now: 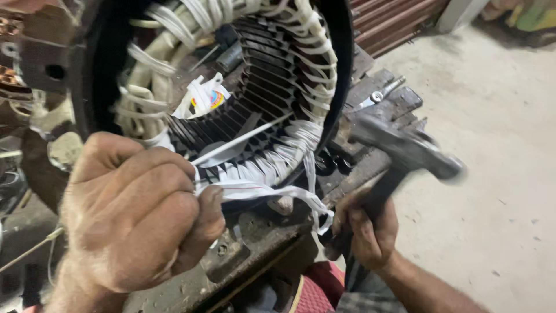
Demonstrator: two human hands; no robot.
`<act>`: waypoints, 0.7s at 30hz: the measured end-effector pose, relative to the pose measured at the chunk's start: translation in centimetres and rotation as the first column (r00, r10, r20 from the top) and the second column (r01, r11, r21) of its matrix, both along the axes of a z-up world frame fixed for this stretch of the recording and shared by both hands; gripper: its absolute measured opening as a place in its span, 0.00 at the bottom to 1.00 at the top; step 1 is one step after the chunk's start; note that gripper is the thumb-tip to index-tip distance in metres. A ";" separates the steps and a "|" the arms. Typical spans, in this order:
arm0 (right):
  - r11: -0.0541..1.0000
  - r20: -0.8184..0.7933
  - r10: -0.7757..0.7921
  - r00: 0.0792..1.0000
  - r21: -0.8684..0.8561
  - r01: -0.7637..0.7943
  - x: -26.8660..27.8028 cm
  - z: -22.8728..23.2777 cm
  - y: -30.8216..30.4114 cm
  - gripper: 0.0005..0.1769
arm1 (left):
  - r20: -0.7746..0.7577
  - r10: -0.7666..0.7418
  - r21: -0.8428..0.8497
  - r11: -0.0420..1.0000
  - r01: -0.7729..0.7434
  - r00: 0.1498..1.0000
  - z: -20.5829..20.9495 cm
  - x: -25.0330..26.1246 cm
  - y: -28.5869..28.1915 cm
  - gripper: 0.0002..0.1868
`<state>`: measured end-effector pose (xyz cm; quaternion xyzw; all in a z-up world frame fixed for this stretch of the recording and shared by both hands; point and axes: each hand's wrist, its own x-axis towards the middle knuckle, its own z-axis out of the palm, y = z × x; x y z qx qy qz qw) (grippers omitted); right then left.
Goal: The person secures white straps around a motor stator using a hammer and a metal rod. They repeatedly position the straps, tap them into place with the hammer, and adjust the tension by hand.
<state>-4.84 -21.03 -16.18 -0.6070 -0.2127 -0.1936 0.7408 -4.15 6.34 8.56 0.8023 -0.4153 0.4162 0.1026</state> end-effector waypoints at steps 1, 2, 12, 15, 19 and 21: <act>0.999 -0.087 0.024 0.996 -0.020 -0.026 0.3 0.0 0.5 0.12 | 0.027 -0.008 -0.002 1.000 0.008 1.000 0.3 0.1 -0.1 0.21; 0.998 -0.174 0.047 0.984 -0.038 -0.054 0.6 0.0 0.9 0.11 | 0.053 -0.016 -0.003 1.000 0.016 0.998 0.5 0.1 -0.2 0.21; 0.960 -0.327 0.260 0.908 0.189 -0.207 1.8 2.2 -1.4 0.14 | -0.039 -0.040 -0.014 0.999 0.040 0.998 -2.6 -0.4 2.5 0.18; 0.967 -0.309 0.208 0.928 0.210 -0.146 2.3 3.2 -1.4 0.15 | -0.018 -0.052 -0.022 0.998 0.051 0.999 -2.7 -0.3 2.5 0.18; 0.960 -0.415 0.241 0.878 0.237 -0.151 2.4 4.3 -1.6 0.17 | -0.024 -0.041 -0.023 0.999 0.040 0.999 -1.6 -0.3 1.7 0.17; 0.918 -0.244 0.281 0.928 0.349 -0.187 2.5 4.0 -1.3 0.16 | -0.026 -0.034 -0.058 0.998 0.032 0.999 -1.7 -0.2 1.5 0.19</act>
